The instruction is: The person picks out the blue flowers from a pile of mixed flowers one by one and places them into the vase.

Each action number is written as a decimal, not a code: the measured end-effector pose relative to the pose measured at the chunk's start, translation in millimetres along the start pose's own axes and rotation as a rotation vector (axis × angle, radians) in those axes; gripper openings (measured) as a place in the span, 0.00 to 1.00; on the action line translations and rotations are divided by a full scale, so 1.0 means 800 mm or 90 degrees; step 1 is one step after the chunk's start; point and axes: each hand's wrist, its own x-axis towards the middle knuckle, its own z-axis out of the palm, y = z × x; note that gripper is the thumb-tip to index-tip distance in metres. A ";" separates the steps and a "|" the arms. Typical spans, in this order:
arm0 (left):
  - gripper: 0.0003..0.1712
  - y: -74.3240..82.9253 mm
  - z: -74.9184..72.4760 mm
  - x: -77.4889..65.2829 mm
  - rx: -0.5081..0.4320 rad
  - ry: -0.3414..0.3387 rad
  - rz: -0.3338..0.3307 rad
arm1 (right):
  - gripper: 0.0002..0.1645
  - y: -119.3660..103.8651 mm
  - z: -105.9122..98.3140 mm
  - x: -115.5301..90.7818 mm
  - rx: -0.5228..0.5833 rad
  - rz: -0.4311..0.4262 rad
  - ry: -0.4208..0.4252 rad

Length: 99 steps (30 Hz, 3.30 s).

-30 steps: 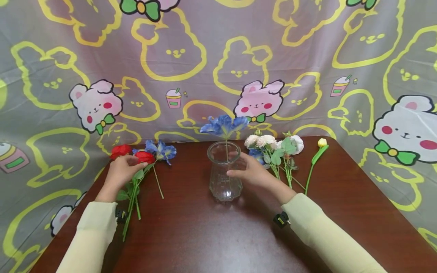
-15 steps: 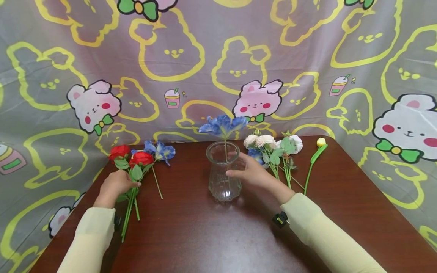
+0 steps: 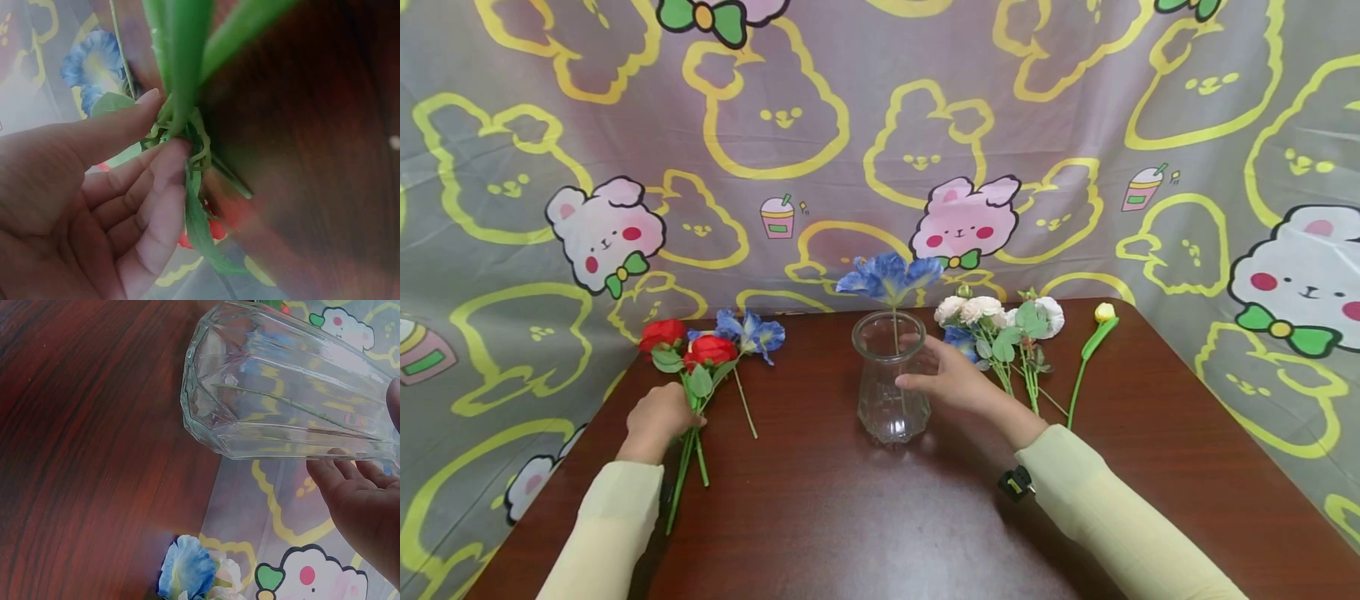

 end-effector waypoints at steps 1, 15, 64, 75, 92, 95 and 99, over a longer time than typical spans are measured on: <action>0.18 0.000 0.000 0.001 -0.001 -0.001 0.000 | 0.36 0.000 0.000 0.000 -0.001 -0.001 0.000; 0.11 0.000 -0.001 -0.005 0.003 0.006 0.011 | 0.36 -0.001 0.000 -0.001 0.002 0.000 -0.002; 0.12 0.018 -0.008 -0.022 -0.113 0.017 0.101 | 0.36 -0.004 0.000 -0.001 -0.009 0.017 0.000; 0.09 0.058 0.001 -0.023 -0.233 -0.030 0.149 | 0.37 -0.003 0.000 -0.002 0.002 0.015 0.001; 0.08 0.120 0.042 -0.016 -0.294 -0.021 0.199 | 0.37 -0.003 0.000 -0.002 0.003 0.014 0.005; 0.08 0.129 0.048 -0.015 -0.296 -0.012 0.197 | 0.37 -0.004 0.000 -0.002 0.002 0.014 0.006; 0.08 0.142 0.056 -0.012 -0.305 -0.008 0.201 | 0.36 -0.003 -0.001 -0.002 0.000 0.013 0.006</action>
